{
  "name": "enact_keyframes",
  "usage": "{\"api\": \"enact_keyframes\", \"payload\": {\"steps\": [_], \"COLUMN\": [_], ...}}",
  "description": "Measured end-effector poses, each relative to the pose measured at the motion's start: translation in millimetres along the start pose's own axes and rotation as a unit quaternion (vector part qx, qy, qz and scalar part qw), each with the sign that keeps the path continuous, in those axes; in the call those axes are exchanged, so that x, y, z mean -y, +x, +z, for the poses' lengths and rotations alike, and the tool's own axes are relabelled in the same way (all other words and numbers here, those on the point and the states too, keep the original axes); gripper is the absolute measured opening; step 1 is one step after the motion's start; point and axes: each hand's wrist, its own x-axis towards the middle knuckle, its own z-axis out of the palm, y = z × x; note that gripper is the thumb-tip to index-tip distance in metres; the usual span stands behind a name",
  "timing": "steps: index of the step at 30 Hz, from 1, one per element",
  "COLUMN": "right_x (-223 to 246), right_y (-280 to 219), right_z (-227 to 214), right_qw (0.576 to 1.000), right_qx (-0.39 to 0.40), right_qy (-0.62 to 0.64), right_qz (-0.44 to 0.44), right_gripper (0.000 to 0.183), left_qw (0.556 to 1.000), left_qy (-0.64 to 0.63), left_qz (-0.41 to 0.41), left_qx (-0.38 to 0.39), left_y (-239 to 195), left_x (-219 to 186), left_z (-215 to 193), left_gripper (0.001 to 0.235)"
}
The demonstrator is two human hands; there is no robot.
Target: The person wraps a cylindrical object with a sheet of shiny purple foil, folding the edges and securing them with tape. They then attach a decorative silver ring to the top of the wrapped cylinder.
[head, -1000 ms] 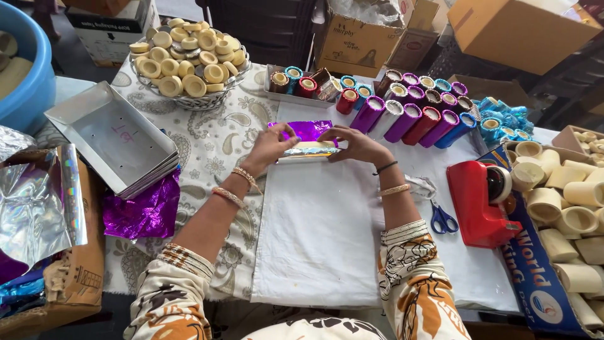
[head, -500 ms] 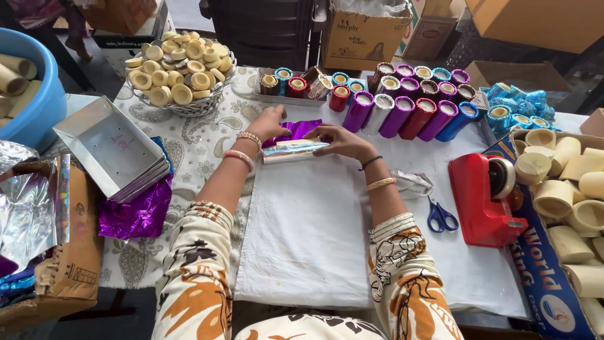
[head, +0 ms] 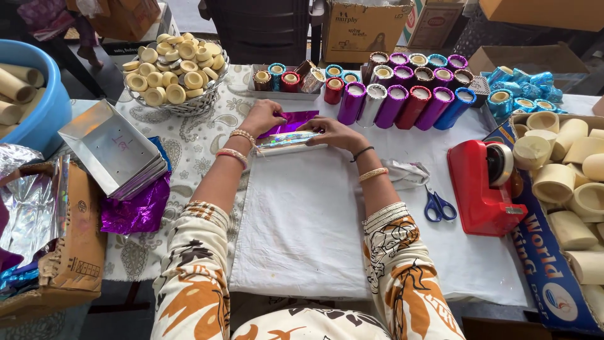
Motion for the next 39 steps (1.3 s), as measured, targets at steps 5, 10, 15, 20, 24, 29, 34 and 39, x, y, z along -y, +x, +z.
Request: {"api": "enact_keyframes", "payload": {"steps": [5, 10, 15, 20, 24, 29, 34, 39], "right_x": [-10.3, -14.5, -9.1, 22.4, 28.5, 41.6, 31.6, 41.3], "right_y": [5.4, 8.7, 9.5, 3.9, 8.6, 3.1, 8.1, 3.2], "right_z": [1.5, 2.0, 0.0, 5.1, 12.6, 14.6, 12.5, 12.9], "right_qw": [1.0, 0.998, 0.993, 0.96, 0.936, 0.916, 0.925, 0.955], "right_qx": [-0.016, -0.055, -0.076, -0.117, -0.169, -0.186, -0.145, -0.112], "right_qy": [0.009, 0.002, -0.094, -0.254, -0.306, -0.322, -0.313, -0.242], "right_qz": [0.007, 0.03, 0.006, 0.006, -0.034, -0.148, -0.16, -0.127], "right_gripper": [0.05, 0.047, 0.046, 0.057, 0.087, 0.094, 0.068, 0.038], "left_qw": [0.998, 0.995, 0.995, 0.991, 0.973, 0.957, 0.915, 0.89], "left_qy": [-0.053, -0.057, 0.007, 0.012, 0.052, 0.134, 0.199, 0.251], "left_qz": [0.022, 0.062, 0.067, 0.079, 0.15, 0.192, 0.265, 0.311], "left_qx": [-0.04, -0.048, -0.076, -0.108, -0.166, -0.172, -0.229, -0.219], "left_y": [-21.0, -45.8, -65.9, -75.1, -76.0, -83.2, -96.3, -109.5], "left_x": [-21.8, -46.9, -59.7, -60.5, -53.5, -57.2, -64.5, -68.4], "left_z": [-22.6, -34.7, -36.9, -31.5, -21.6, -14.5, -13.1, -7.9], "left_gripper": [0.024, 0.019, 0.013, 0.008, 0.004, 0.015, 0.008, 0.003]}}
